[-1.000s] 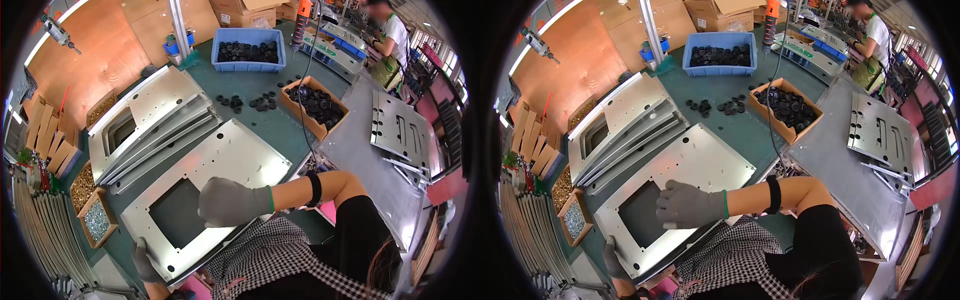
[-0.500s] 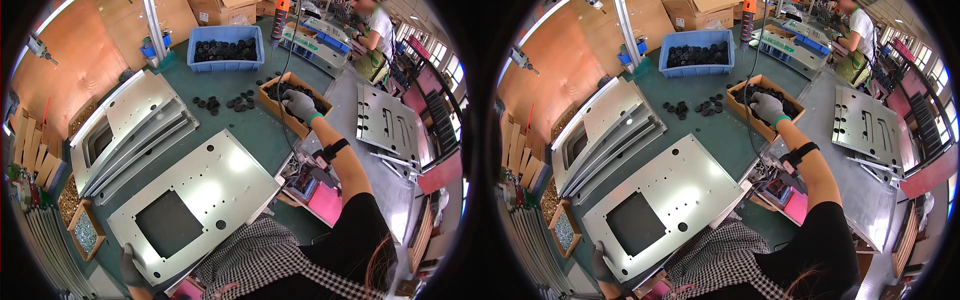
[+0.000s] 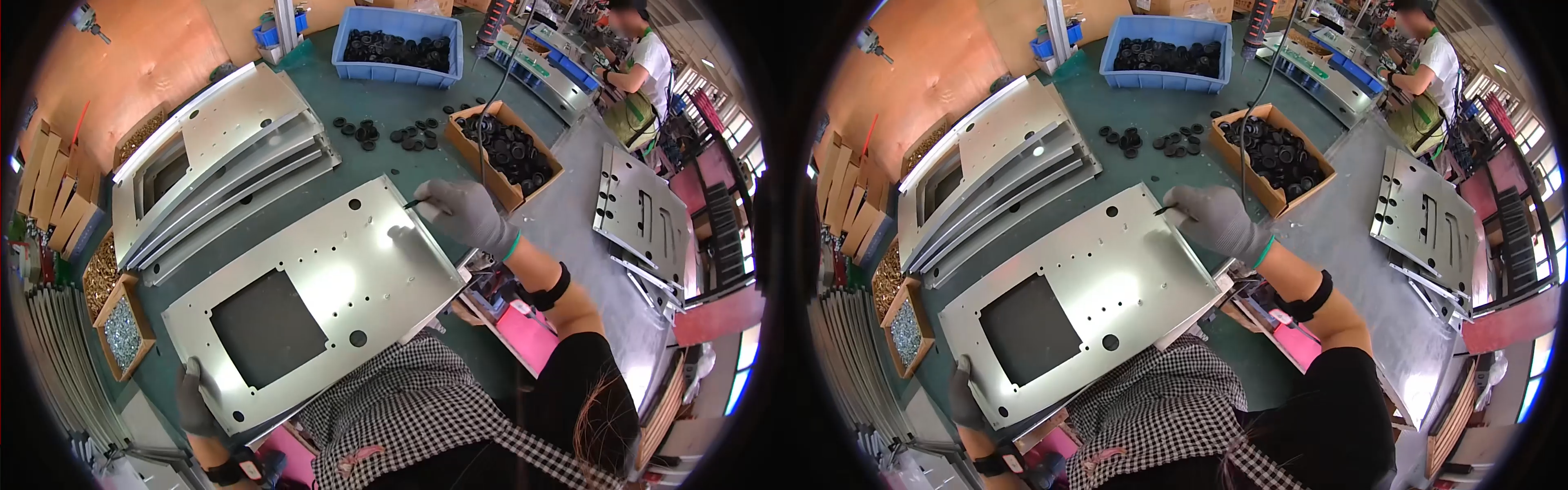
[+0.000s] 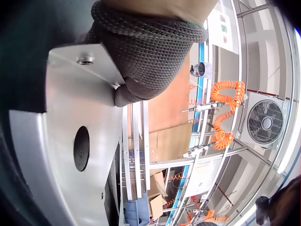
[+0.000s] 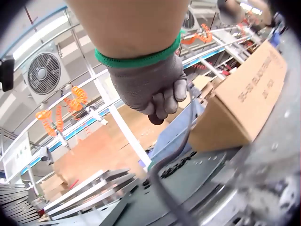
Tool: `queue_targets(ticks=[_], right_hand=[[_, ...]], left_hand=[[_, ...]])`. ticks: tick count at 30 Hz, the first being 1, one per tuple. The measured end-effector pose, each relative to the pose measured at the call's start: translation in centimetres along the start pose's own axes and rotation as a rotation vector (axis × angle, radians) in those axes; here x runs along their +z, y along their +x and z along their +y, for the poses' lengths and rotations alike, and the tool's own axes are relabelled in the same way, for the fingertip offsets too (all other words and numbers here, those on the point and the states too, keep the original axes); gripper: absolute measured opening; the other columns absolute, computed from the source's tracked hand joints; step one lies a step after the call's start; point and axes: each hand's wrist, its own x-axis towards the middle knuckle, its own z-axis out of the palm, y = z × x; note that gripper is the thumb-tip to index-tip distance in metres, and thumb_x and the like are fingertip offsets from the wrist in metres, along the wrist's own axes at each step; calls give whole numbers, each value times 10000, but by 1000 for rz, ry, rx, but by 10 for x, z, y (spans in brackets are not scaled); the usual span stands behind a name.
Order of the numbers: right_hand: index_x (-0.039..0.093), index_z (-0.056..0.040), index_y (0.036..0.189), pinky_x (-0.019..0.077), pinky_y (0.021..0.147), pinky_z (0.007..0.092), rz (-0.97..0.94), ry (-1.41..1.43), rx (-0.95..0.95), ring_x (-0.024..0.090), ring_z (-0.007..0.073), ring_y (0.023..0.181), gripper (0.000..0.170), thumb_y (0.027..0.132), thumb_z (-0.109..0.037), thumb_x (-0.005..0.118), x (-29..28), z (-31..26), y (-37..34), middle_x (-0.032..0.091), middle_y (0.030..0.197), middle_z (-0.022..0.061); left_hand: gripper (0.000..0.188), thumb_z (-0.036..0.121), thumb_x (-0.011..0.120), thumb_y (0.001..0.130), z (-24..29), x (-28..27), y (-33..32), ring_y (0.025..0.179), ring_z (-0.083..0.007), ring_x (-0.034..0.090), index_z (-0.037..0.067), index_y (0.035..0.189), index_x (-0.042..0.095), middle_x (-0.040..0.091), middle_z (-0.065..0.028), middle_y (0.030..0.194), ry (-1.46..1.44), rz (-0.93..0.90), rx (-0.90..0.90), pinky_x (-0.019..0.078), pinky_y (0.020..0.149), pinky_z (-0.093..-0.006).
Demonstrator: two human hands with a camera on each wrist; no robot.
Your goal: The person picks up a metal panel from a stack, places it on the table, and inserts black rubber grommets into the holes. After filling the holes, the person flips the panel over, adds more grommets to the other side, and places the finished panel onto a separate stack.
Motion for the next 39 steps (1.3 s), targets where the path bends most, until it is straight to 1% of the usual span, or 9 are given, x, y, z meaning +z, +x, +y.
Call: queue_targets(ticks=[5,6,8,12,13,16,28,34,39], right_hand=[[624,-44,1030,554,713,311,-380,539,42,702,202,794,190,851,-95,660,19,-50,5,693,870,79],[620,-41,1045,558,741,310,-378,598,-48,704,188,799,214,853,-122,669,24,-61,-2,697,883,66],[621,-40,1035,555,771,308,-539,569,9,704,188,799,227,845,-147,685,31,-85,-15,693,888,72],[610,-62,954,529,649,315,-460,462,-115,680,187,707,232,814,-189,744,52,-103,-30,664,766,56],[604,-77,926,510,612,329,-519,501,-4,663,197,669,226,803,-191,756,47,-113,-29,650,723,47],[603,-80,944,517,624,334,-565,587,-89,666,207,670,219,818,-198,738,56,-114,-36,648,717,45],[578,-78,1027,518,742,389,-595,59,-453,652,249,767,212,848,-160,658,76,-108,-46,623,851,87],[533,-55,1044,527,731,414,-985,6,-461,668,286,774,257,824,-135,640,75,-115,-13,651,915,106],[526,-119,995,504,693,417,-1174,-49,-330,672,302,765,304,773,-248,688,74,-115,41,637,771,98]], left_hand=[[391,315,548,964,8,19,-5,809,-160,623,-24,1159,572,634,-81,962,46,74,59,495,719,-274],[398,308,539,967,9,19,-4,836,-175,641,-26,1183,559,641,-94,990,27,65,57,517,732,-287],[416,293,520,972,5,15,-1,891,-205,676,-32,1231,533,654,-122,1046,-10,45,48,561,759,-312],[361,302,557,944,-2,10,1,824,-159,648,-23,1099,587,643,-86,941,-29,97,31,526,719,-290],[344,299,561,942,0,14,0,811,-153,643,-20,1067,592,640,-79,925,-48,105,43,523,716,-288],[338,293,559,942,1,13,0,813,-148,639,-21,1063,594,639,-76,924,-48,108,31,519,722,-282],[333,265,540,955,-4,6,2,835,-140,634,-26,1109,590,639,-75,952,-34,115,41,512,746,-278],[295,274,528,962,1,15,2,805,-133,621,-6,1036,590,617,-62,891,-30,120,57,505,694,-274],[302,273,526,962,1,14,1,780,-124,605,-10,1044,592,614,-46,873,29,125,95,487,688,-264]])
